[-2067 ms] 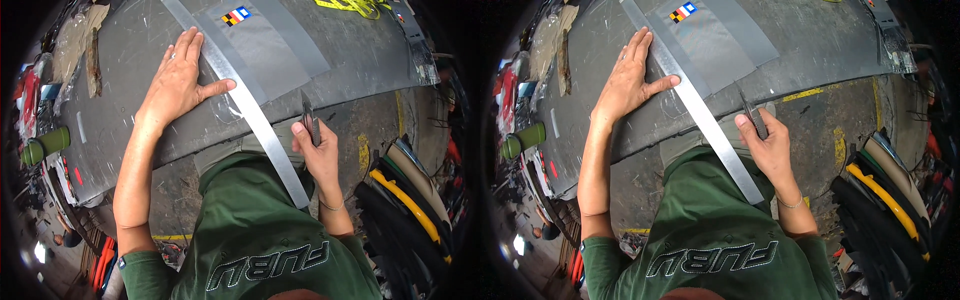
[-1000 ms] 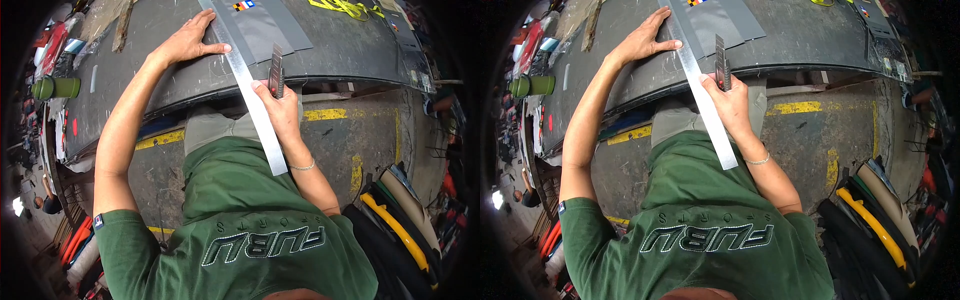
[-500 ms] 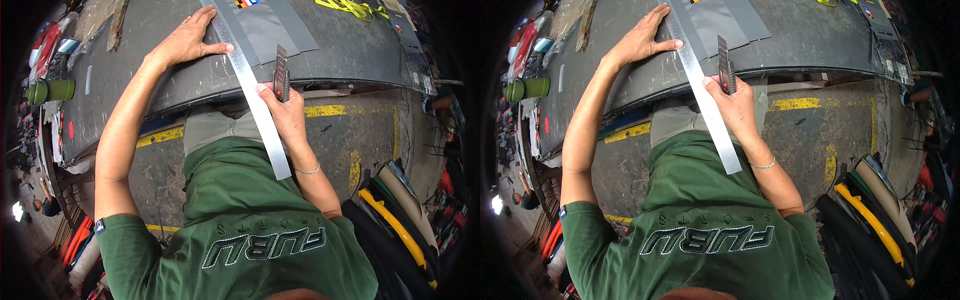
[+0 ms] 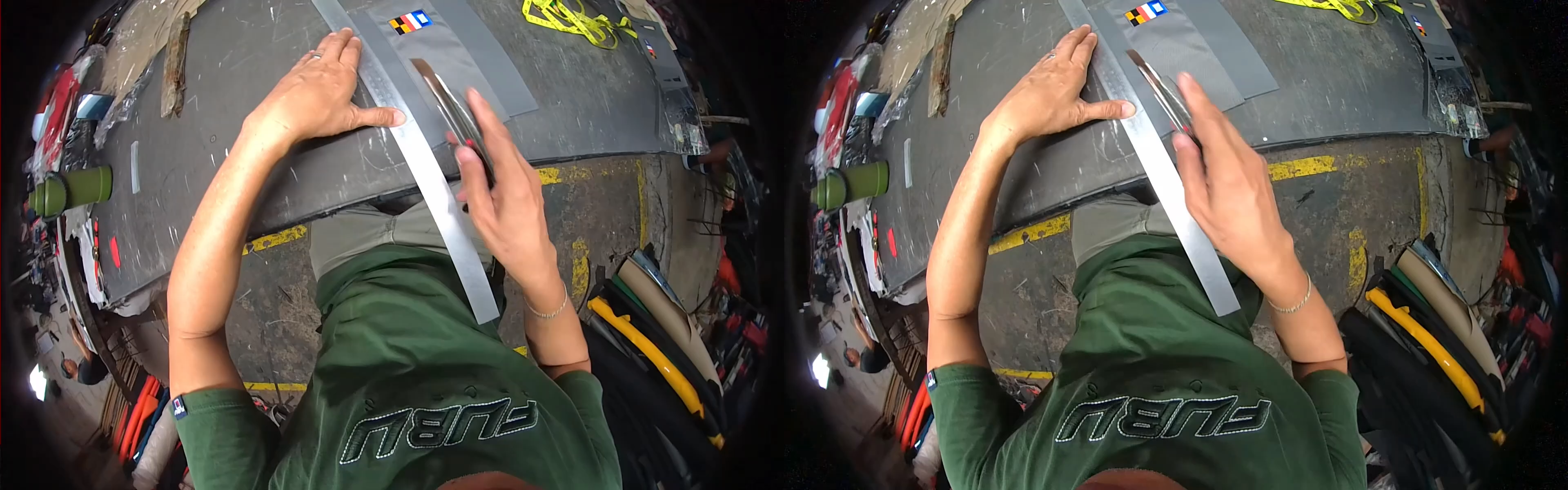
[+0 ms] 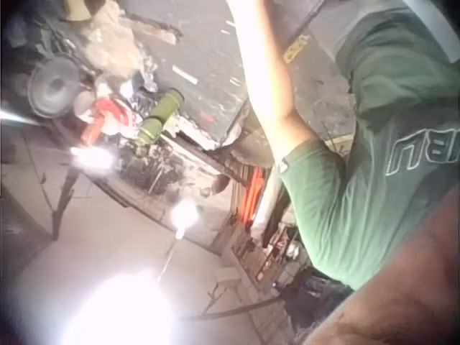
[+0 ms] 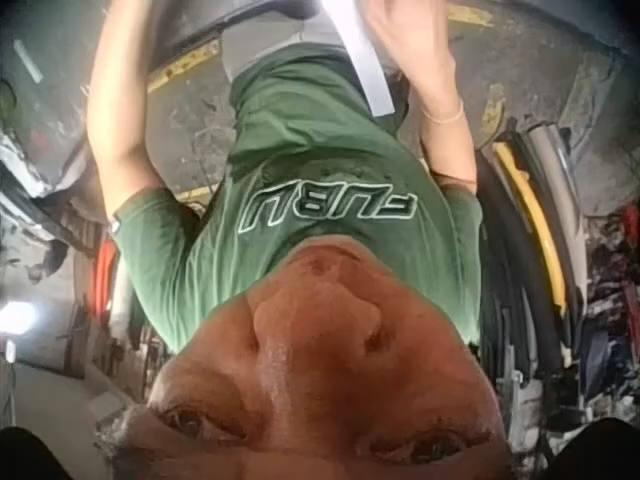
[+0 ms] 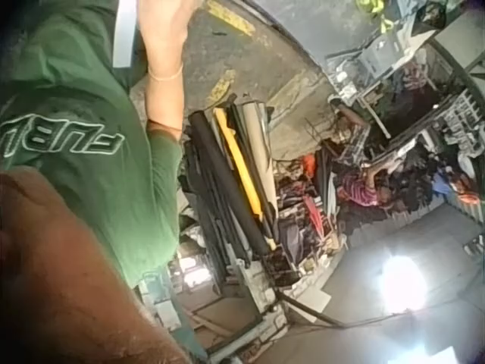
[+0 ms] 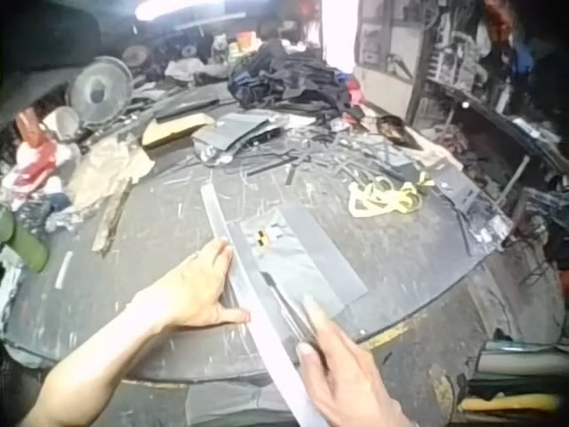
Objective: Cut a gray plastic sheet along straight lines using a metal ruler as a guide and a utility knife.
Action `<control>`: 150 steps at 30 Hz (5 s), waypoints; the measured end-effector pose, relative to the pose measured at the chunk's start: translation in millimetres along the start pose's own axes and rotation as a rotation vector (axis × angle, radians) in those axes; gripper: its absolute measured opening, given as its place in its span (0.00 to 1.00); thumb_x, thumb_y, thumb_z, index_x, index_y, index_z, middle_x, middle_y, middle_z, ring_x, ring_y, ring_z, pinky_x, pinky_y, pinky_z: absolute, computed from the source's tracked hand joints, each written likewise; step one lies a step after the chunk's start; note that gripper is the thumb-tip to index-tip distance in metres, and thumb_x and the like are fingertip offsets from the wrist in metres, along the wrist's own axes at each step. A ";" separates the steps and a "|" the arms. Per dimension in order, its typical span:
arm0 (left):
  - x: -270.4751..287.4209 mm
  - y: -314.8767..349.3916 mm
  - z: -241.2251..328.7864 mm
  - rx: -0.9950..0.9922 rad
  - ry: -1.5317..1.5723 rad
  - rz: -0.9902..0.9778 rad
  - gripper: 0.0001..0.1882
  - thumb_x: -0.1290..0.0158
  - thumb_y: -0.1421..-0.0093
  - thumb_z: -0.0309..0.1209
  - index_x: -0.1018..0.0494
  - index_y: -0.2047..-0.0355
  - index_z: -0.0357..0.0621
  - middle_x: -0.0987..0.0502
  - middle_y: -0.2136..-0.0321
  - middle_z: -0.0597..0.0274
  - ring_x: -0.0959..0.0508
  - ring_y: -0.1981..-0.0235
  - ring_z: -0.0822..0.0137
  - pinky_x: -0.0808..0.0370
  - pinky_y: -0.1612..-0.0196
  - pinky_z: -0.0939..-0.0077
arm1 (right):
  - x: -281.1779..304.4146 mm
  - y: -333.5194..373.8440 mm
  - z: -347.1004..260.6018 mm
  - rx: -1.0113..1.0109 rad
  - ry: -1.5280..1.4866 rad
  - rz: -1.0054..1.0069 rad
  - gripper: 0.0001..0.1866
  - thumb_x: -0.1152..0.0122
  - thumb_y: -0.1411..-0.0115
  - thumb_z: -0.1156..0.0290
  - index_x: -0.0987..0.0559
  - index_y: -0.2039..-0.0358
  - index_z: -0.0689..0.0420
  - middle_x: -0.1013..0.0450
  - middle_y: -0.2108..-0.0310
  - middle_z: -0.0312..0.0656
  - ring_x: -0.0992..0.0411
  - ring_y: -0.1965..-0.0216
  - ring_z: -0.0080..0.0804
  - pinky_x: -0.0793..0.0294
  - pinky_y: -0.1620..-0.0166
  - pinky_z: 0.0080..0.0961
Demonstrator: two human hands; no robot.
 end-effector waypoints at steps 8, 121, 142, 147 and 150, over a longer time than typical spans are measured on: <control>1.2 0.1 3.0 -0.036 0.012 0.079 0.67 0.34 0.48 0.69 0.41 0.31 0.16 0.41 0.28 0.24 0.41 0.24 0.37 0.36 0.24 0.53 | -51.4 -83.8 1.5 0.068 0.317 -0.044 0.30 0.41 0.30 0.76 0.27 0.28 0.50 0.21 0.61 0.53 0.22 0.64 0.54 0.23 0.57 0.44; 21.9 8.6 26.6 0.025 -0.078 -0.037 0.68 0.43 0.40 0.73 0.48 0.29 0.13 0.43 0.29 0.20 0.42 0.24 0.35 0.41 0.22 0.55 | -84.8 -172.2 31.1 -0.305 -0.853 -0.221 0.28 0.62 0.20 0.43 0.29 0.64 0.56 0.38 0.84 0.32 0.40 0.87 0.21 0.41 0.83 0.22; 17.6 8.7 24.8 -0.008 -0.141 -0.006 0.68 0.46 0.40 0.75 0.46 0.31 0.12 0.40 0.31 0.19 0.39 0.26 0.33 0.39 0.24 0.54 | -92.5 -171.1 40.0 -0.378 -0.880 -0.215 0.29 0.61 0.20 0.44 0.29 0.67 0.56 0.39 0.86 0.33 0.44 0.90 0.22 0.43 0.86 0.23; 13.0 12.2 25.6 -0.011 -0.190 0.015 0.68 0.47 0.40 0.76 0.45 0.32 0.10 0.38 0.32 0.18 0.38 0.27 0.33 0.38 0.24 0.53 | -93.7 -170.7 45.3 -0.415 -0.944 -0.208 0.29 0.60 0.20 0.44 0.30 0.69 0.56 0.39 0.86 0.34 0.45 0.90 0.23 0.44 0.86 0.24; 11.7 9.7 21.1 -0.024 -0.173 0.025 0.68 0.47 0.40 0.76 0.44 0.33 0.10 0.38 0.33 0.17 0.37 0.27 0.32 0.37 0.25 0.53 | -91.6 -170.9 43.4 -0.414 -0.920 -0.241 0.30 0.60 0.20 0.44 0.30 0.70 0.56 0.39 0.86 0.34 0.45 0.90 0.23 0.44 0.86 0.24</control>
Point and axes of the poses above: each hand's wrist, its own y-axis away from the middle knuckle, its own x-axis out of the back of the hand, z = x × y, the point moved 1 cm from there along -y, towards the middle knuckle
